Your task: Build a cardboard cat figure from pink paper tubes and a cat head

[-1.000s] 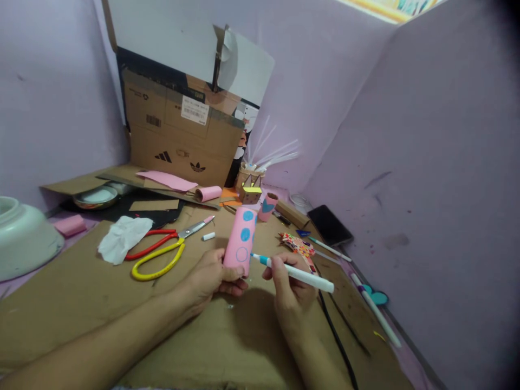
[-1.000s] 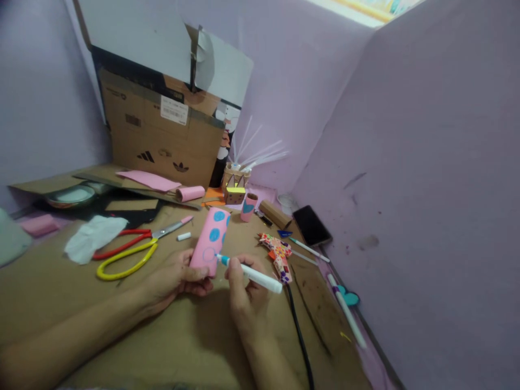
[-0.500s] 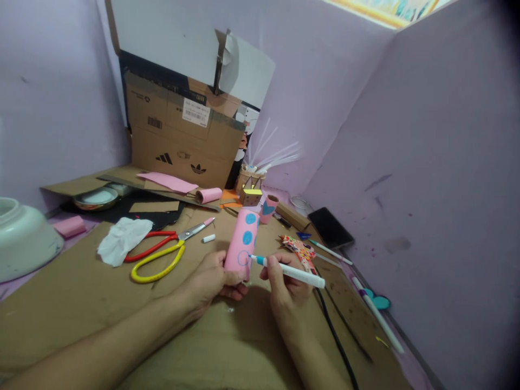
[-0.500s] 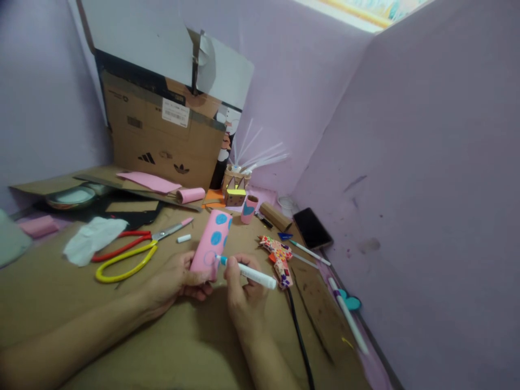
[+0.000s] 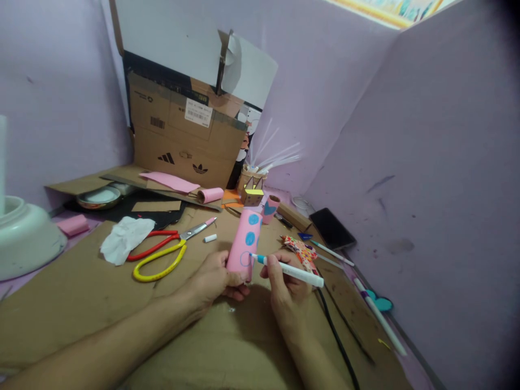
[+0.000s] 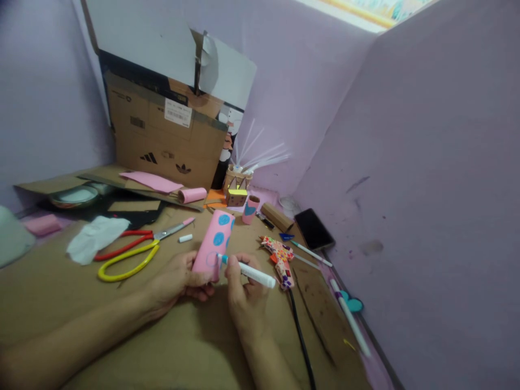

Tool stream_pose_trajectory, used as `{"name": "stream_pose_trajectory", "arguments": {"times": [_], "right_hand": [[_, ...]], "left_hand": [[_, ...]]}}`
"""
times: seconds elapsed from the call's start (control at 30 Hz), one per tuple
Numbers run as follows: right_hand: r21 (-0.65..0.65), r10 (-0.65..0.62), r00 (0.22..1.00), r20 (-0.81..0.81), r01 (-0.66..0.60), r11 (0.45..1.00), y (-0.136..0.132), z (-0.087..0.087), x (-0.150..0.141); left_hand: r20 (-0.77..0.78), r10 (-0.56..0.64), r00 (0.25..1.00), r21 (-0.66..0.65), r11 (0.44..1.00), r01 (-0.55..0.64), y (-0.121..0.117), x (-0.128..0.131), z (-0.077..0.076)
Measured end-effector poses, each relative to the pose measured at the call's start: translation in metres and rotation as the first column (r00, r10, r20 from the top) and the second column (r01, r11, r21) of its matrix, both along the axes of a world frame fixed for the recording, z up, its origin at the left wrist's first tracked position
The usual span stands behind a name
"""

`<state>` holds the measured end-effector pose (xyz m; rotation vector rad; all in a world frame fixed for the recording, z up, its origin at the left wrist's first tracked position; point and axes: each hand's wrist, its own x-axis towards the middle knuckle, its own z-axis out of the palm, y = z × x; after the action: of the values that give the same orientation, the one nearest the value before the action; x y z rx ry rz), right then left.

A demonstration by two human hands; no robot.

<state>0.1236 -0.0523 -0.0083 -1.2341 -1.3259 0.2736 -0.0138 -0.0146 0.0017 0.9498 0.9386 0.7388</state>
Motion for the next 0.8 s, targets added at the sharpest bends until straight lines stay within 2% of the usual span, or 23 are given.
{"name": "stream_pose_trajectory", "arguments": {"times": [0.63,0.8], "right_hand": [[-0.006,0.04,0.999,-0.003,-0.04,0.999,-0.0009,-0.0004,-0.0028],[-0.025,0.113,0.99,-0.085,-0.115,0.993,-0.0006,-0.0021,-0.0037]], "left_hand": [[0.0,-0.006,1.0,0.023,1.0,0.006,0.0001,0.0007,-0.0008],[-0.015,0.001,1.0,0.015,1.0,-0.001,0.0002,0.0017,-0.0008]]}}
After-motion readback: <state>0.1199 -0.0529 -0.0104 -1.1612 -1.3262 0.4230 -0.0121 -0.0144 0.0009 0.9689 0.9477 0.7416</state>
